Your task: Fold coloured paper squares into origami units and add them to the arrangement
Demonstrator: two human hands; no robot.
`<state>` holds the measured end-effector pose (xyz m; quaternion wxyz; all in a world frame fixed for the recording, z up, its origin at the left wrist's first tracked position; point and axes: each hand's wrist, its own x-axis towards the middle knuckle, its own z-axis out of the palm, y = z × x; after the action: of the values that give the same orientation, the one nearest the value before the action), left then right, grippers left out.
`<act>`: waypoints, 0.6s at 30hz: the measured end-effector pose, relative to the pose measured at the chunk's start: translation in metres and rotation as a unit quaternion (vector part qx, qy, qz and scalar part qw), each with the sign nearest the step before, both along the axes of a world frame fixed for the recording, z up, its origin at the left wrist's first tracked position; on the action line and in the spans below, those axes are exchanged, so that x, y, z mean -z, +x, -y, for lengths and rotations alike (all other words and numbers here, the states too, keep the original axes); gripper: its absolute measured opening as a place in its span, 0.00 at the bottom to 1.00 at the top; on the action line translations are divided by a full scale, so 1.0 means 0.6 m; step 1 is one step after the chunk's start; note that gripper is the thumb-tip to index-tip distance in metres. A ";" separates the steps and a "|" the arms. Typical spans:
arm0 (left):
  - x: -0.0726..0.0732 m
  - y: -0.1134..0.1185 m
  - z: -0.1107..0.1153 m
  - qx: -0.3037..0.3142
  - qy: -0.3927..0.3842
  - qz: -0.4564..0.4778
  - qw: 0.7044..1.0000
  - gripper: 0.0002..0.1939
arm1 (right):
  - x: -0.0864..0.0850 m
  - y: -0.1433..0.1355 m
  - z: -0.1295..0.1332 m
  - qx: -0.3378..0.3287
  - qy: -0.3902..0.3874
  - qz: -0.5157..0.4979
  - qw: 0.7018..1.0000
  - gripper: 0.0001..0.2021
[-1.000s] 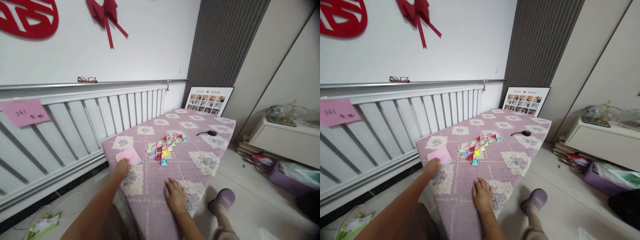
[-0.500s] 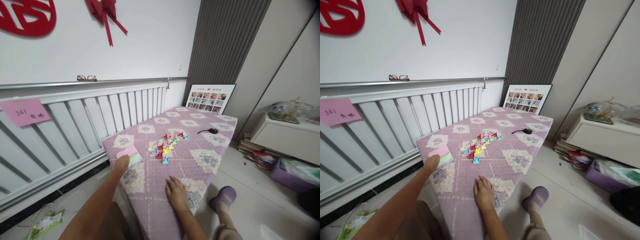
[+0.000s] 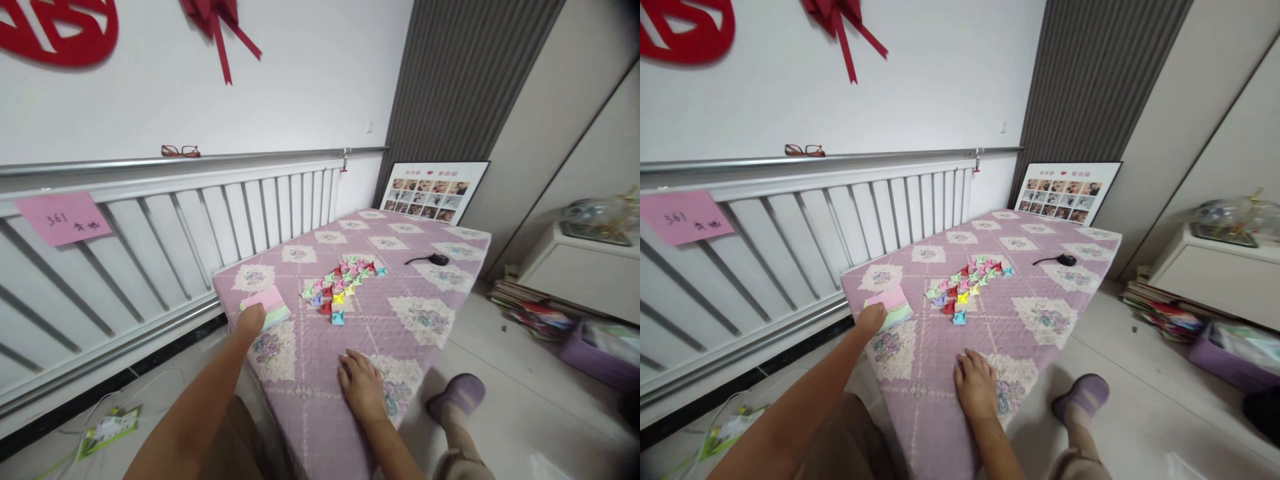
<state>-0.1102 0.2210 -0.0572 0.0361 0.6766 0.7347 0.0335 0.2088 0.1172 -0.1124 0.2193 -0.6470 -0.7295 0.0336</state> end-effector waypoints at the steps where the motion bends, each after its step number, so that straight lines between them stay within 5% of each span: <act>1: -0.001 0.000 -0.001 -0.001 -0.002 0.002 1.000 0.12 | 0.000 0.000 -0.001 -0.001 0.000 0.001 1.000 0.15; 18: -0.009 -0.012 0.004 0.020 0.008 0.022 1.000 0.21 | 0.010 0.004 -0.009 -0.003 0.019 0.009 1.000 0.14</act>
<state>-0.1174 0.2189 -0.0517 0.0472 0.6907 0.7196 0.0535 0.2113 0.1226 -0.1183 0.2255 -0.6408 -0.7337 0.0146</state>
